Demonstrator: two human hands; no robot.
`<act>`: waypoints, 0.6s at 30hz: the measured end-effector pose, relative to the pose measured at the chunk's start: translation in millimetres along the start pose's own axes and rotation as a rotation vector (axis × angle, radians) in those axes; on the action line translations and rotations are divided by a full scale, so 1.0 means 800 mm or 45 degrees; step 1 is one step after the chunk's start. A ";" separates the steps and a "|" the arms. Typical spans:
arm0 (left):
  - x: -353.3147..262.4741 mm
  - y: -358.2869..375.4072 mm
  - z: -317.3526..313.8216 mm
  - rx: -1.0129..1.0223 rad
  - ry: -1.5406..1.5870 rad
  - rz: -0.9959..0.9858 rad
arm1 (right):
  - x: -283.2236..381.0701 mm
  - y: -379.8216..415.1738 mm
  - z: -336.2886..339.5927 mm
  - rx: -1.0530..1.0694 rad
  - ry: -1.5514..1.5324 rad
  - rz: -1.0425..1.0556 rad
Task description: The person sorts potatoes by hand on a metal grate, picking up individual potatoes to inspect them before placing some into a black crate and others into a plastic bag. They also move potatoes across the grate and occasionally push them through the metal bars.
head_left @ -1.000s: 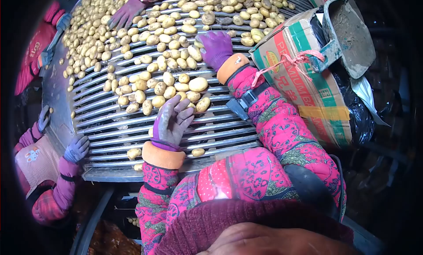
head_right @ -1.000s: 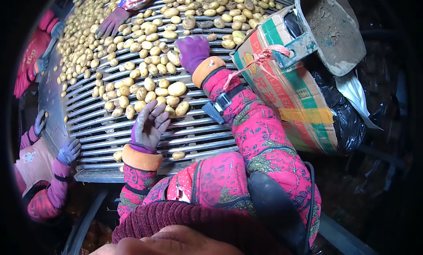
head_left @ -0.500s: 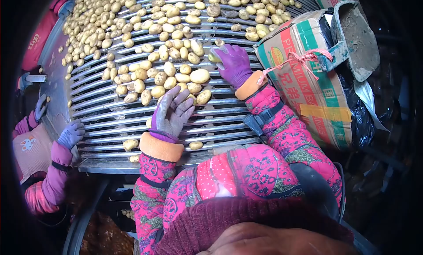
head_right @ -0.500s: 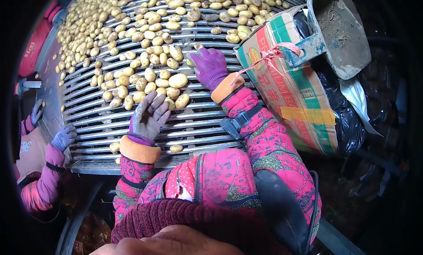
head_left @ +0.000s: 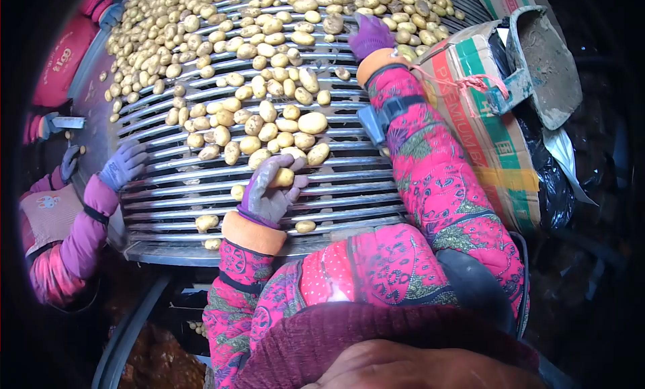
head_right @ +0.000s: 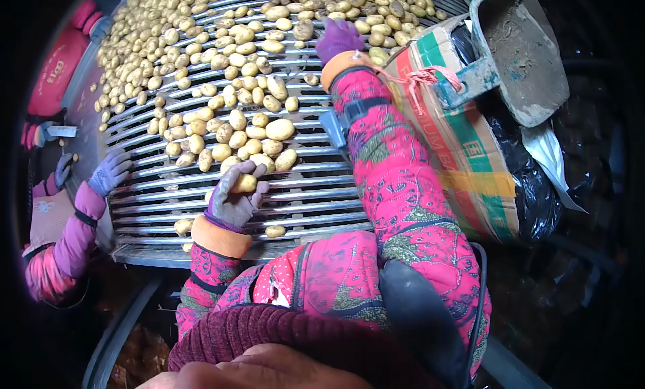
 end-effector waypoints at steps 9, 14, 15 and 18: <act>0.001 0.014 0.044 -0.077 0.172 0.110 | -0.006 0.004 0.000 0.276 0.277 0.196; -0.013 0.048 0.036 -0.134 0.066 0.066 | 0.053 0.086 0.083 0.139 -0.970 0.125; -0.015 0.054 0.037 -0.162 0.054 0.046 | 0.069 0.108 0.111 0.166 -1.239 0.258; -0.011 0.068 0.051 -0.161 0.148 0.051 | 0.096 0.160 0.258 -0.285 -1.246 0.666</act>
Point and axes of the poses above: each hand's wrist, its own y-axis away from the middle knuckle, its own z-axis out of the back of the hand, x = y × z, the point moved 6 cm from there along -y, towards the middle knuckle, and after that the axes turned 9 degrees about -x, right-handed, at the moved point
